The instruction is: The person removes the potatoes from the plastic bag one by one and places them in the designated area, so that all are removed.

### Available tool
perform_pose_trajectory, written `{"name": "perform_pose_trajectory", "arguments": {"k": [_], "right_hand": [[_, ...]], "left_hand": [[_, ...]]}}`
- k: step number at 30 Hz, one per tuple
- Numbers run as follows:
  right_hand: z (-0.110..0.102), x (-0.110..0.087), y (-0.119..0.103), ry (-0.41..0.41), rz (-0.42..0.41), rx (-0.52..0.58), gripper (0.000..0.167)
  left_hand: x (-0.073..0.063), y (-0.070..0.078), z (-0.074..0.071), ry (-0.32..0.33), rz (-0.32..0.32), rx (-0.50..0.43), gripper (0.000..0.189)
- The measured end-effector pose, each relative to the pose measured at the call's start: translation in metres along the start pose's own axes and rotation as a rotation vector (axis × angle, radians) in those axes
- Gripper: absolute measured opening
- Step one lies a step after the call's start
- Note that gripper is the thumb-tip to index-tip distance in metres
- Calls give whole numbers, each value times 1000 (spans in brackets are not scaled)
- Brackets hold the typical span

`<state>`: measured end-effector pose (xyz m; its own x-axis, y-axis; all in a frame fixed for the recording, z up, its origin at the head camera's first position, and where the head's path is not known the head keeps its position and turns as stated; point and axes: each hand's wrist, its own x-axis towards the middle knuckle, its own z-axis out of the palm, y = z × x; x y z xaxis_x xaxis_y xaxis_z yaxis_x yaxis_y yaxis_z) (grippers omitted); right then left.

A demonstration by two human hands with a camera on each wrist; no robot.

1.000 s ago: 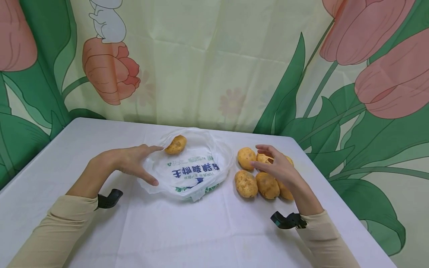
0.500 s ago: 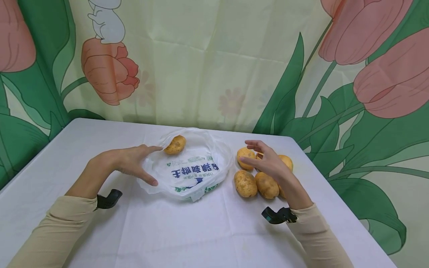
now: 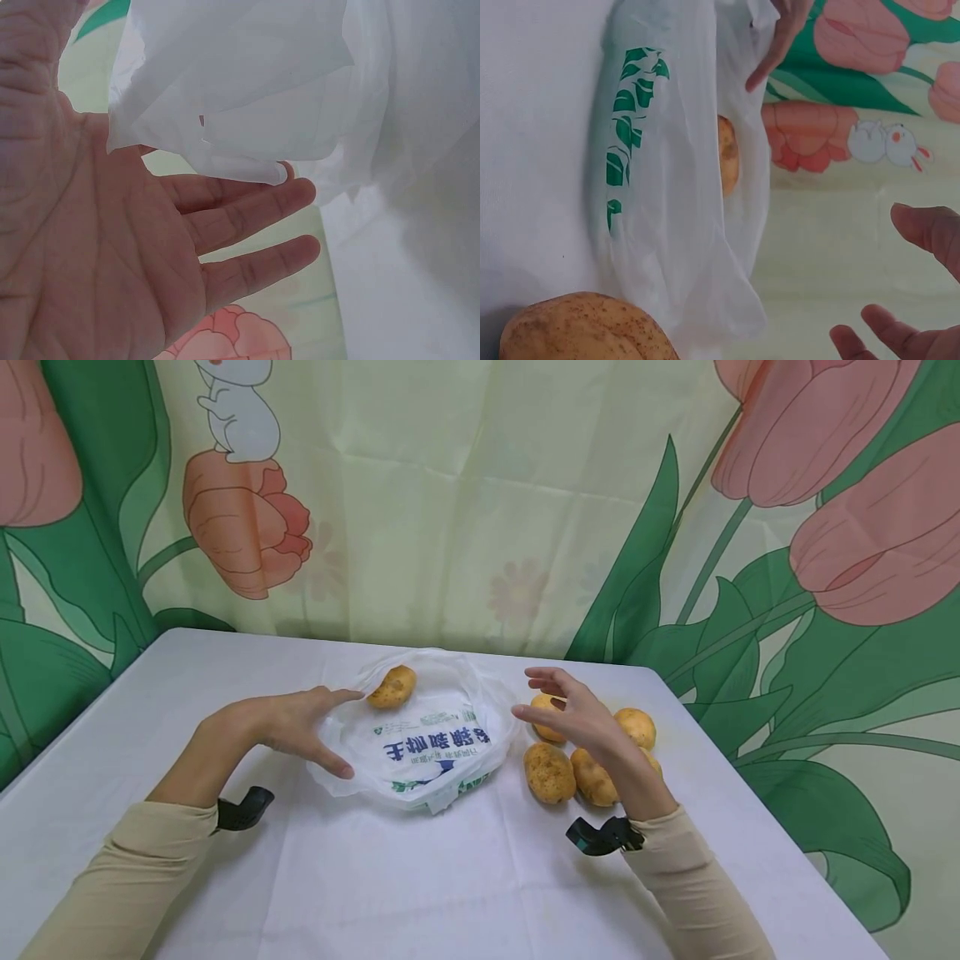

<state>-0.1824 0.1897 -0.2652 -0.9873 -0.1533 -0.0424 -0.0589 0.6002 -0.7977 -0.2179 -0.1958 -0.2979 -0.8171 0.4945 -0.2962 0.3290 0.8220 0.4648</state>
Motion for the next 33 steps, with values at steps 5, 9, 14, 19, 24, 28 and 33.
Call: {"name": "perform_pose_trajectory", "arguments": {"k": [5,9,14,19,24,28,33], "right_hand": [[7,3,-4,-10,6,12,75],[14,4,-8,-15,-1,31,72],[24,7,-16,-12,-26,60,69],[33,9,-22,-12,-44,94,67],[42,15,-25,-11,-45,134,66],[49,22,-29,-5,-29,175,64],[60,30,-31,-13,-10,250,62]], "left_hand": [[1,0,1,-2,1,3,127],[1,0,0,-5,5,5,127],[0,0,-1,-4,18,8,127],[-2,-1,-2,-4,36,9,125],[0,-1,-1,-6,36,17,125],[1,0,-1,-10,31,23,126],[1,-2,-2,-6,55,32,124]]}}
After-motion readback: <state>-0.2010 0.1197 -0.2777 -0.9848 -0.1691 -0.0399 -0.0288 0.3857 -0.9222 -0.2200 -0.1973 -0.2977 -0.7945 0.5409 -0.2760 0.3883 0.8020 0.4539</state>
